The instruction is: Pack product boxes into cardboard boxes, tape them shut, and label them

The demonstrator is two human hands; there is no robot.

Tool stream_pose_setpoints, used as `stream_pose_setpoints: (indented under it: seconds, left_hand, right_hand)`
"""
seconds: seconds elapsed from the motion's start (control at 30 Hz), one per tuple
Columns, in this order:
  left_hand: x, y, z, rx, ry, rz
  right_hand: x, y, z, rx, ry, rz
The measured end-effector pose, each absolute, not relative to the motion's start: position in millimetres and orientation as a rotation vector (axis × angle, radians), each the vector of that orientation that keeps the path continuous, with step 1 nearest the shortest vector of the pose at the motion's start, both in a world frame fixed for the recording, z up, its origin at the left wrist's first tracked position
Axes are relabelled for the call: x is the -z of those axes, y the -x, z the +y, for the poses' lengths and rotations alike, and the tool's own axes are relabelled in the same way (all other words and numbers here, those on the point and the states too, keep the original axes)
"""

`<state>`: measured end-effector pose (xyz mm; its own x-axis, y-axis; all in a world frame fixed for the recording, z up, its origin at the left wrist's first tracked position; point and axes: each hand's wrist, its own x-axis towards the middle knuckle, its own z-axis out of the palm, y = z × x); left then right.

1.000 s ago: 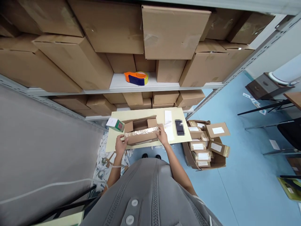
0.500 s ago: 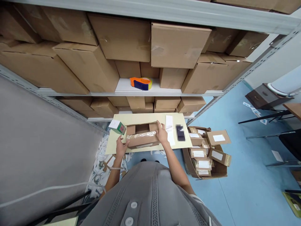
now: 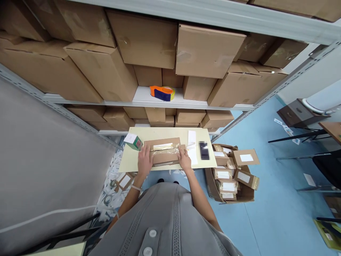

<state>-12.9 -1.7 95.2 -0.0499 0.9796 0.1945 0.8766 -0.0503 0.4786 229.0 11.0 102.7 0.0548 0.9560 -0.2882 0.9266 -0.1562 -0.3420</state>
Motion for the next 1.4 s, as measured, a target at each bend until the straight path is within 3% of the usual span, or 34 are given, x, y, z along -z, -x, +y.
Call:
stream_pose_setpoints:
  seconds: [0.2, 0.43, 0.8, 0.93, 1.13, 1.27, 1.4]
  left_hand:
    - [-78.7, -18.0, -0.4, -0.439, -2.323, 1.762]
    - [-63.6, -12.1, 1.8, -0.407, -2.346, 1.738]
    - [-58.1, -14.3, 1.2, -0.456, -2.320, 1.777]
    - [-60.5, -14.7, 0.9, -0.496, -2.291, 1.768]
    - [-62.0, -13.5, 0.7, -0.561, -2.274, 1.757]
    - [-59.5, -13.0, 1.1, -0.559, -2.284, 1.770]
    - [-59.7, -13.6, 1.4, -0.552, -2.295, 1.781]
  right_hand:
    - [-101.3, -232.2, 12.0, -0.708, 2.250, -2.018]
    - [-118.6, -227.1, 33.2, -0.540, 2.224, -2.090]
    - [-258.3, -175.1, 230.3, -0.029, 1.502, -2.183]
    - [-283.6, -147.1, 300.9, 0.070, 1.590, -2.129]
    - [-276.6, -130.5, 336.6, -0.038, 1.733, -2.157]
    - [-274.4, -140.7, 318.2, -0.133, 1.555, -2.116]
    - [-270.1, -165.1, 273.7, -0.486, 1.335, -1.941]
